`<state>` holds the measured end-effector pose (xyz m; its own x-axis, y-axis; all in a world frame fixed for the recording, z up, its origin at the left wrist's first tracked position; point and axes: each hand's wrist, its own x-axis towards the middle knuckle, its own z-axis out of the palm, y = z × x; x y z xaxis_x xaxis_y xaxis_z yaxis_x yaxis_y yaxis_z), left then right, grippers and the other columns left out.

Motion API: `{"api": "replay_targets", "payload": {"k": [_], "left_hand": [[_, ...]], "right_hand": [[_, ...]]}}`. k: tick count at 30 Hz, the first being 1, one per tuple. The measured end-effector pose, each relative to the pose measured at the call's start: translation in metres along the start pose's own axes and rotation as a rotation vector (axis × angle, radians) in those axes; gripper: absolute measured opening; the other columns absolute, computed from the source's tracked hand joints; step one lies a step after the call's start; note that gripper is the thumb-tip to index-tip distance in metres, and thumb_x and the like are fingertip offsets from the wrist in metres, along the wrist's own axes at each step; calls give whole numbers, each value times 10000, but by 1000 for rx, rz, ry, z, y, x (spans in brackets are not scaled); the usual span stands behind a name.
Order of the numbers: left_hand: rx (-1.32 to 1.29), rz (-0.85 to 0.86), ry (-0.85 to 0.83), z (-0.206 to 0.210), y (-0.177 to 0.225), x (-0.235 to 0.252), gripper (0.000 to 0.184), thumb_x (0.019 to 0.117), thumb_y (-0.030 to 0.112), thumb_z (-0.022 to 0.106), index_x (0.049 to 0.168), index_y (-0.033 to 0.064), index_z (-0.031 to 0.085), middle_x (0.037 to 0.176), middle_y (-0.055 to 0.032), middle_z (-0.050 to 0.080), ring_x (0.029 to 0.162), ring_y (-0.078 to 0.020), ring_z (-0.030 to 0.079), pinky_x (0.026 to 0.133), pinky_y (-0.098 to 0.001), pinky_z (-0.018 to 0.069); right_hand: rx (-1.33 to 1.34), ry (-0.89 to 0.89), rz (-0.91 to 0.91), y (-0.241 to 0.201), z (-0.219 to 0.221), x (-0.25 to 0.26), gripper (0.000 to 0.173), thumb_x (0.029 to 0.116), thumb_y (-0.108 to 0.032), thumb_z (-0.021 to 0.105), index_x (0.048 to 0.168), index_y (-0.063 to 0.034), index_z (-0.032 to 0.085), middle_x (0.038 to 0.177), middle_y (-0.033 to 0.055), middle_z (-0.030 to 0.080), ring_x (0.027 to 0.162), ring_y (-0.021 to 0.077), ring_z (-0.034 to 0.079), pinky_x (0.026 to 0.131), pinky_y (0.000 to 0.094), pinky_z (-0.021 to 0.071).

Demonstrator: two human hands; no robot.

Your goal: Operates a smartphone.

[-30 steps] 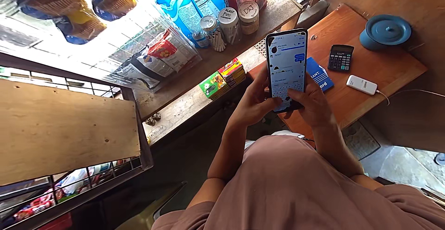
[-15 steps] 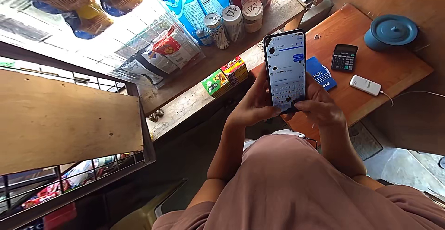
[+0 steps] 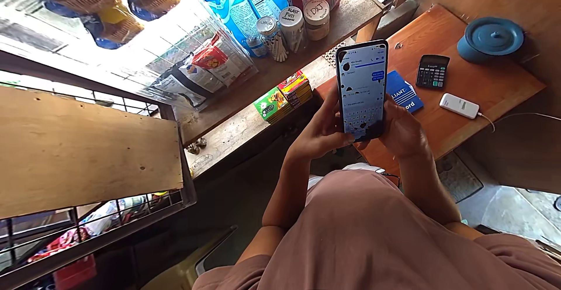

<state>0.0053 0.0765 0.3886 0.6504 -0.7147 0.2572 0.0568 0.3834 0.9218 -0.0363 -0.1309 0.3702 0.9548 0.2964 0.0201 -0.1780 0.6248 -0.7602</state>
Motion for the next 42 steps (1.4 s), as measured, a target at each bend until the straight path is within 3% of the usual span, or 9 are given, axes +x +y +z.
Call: {"api": "replay_targets", "payload": {"k": [7, 12, 17, 21, 24, 28, 32, 35, 42], "left_hand": [[9, -48, 74, 5, 0, -1, 915, 889, 131, 689, 1600, 192, 116, 1412, -21, 542, 1152, -134, 646, 945, -338, 584], [232, -80, 266, 4, -12, 0, 750, 1004, 613, 494, 1575, 170, 293, 1349, 40, 616, 1143, -45, 635, 953, -260, 559], [-156, -252, 490, -3, -46, -8, 916, 827, 920, 283, 1403, 264, 562, 1215, 44, 723, 1075, -84, 700, 907, -339, 599], [-452, -239, 444, -14, -89, -33, 971, 810, 943, 247, 1421, 260, 564, 1188, -30, 712, 1009, -158, 712, 840, -390, 616], [-625, -296, 513, -17, -116, -58, 1081, 807, 944, 221, 1442, 126, 533, 1174, -152, 709, 1053, -281, 712, 928, -480, 593], [-816, -329, 658, -16, -127, -97, 1079, 840, 920, 196, 1454, 83, 492, 1151, -225, 694, 1063, -369, 701, 951, -533, 572], [-887, -310, 769, -18, -127, -137, 1047, 843, 915, 229, 1470, 118, 489, 1176, -217, 686, 1055, -365, 700, 941, -548, 568], [-845, -261, 844, -18, -123, -153, 1033, 857, 902, 183, 1464, 127, 495, 1163, -219, 689, 1038, -372, 703, 907, -553, 580], [-803, -208, 914, -16, -126, -165, 1017, 859, 898, 181, 1463, 145, 499, 1148, -188, 702, 1025, -347, 713, 898, -548, 585]], "right_hand": [[-8, 82, 25, 2, 2, 0, 404, 1067, -438, 391, 1337, -198, 572, 1152, 54, 734, 850, 197, 758, 573, 355, 640], [53, 56, 65, 12, -6, -3, 565, 1030, -614, 375, 1395, -208, 517, 1215, 63, 712, 905, 226, 753, 615, 380, 645], [32, 7, 192, 40, -10, -5, 695, 975, -744, 378, 1470, -262, 444, 1218, 78, 709, 913, 256, 754, 609, 399, 648], [-223, -110, 374, 62, -31, -9, 695, 1034, -670, 263, 1542, -212, 387, 1303, 59, 668, 1055, 189, 713, 758, 351, 636], [-703, 3, 379, 66, -70, -9, 559, 1112, -417, 308, 1184, -23, 700, 1078, 59, 748, 981, 123, 707, 823, 339, 593], [-1331, 569, 414, 92, -170, -12, 461, 1011, -299, 639, 1316, 45, 600, 1279, 323, 605, 1181, 503, 590, 1001, 671, 460], [-1492, 843, 695, 129, -267, -34, 682, 927, -296, 762, 1452, 32, 477, 1439, 352, 474, 1341, 539, 449, 1067, 689, 377], [-1542, 746, 751, 135, -286, -39, 412, 1027, -201, 609, 1342, 63, 578, 1302, 332, 612, 1261, 504, 563, 1041, 660, 423], [-1332, 1061, 329, 109, -304, -114, 383, 1084, -176, 451, 1371, 43, 579, 1358, 296, 601, 1298, 465, 556, 1104, 644, 398]]}}
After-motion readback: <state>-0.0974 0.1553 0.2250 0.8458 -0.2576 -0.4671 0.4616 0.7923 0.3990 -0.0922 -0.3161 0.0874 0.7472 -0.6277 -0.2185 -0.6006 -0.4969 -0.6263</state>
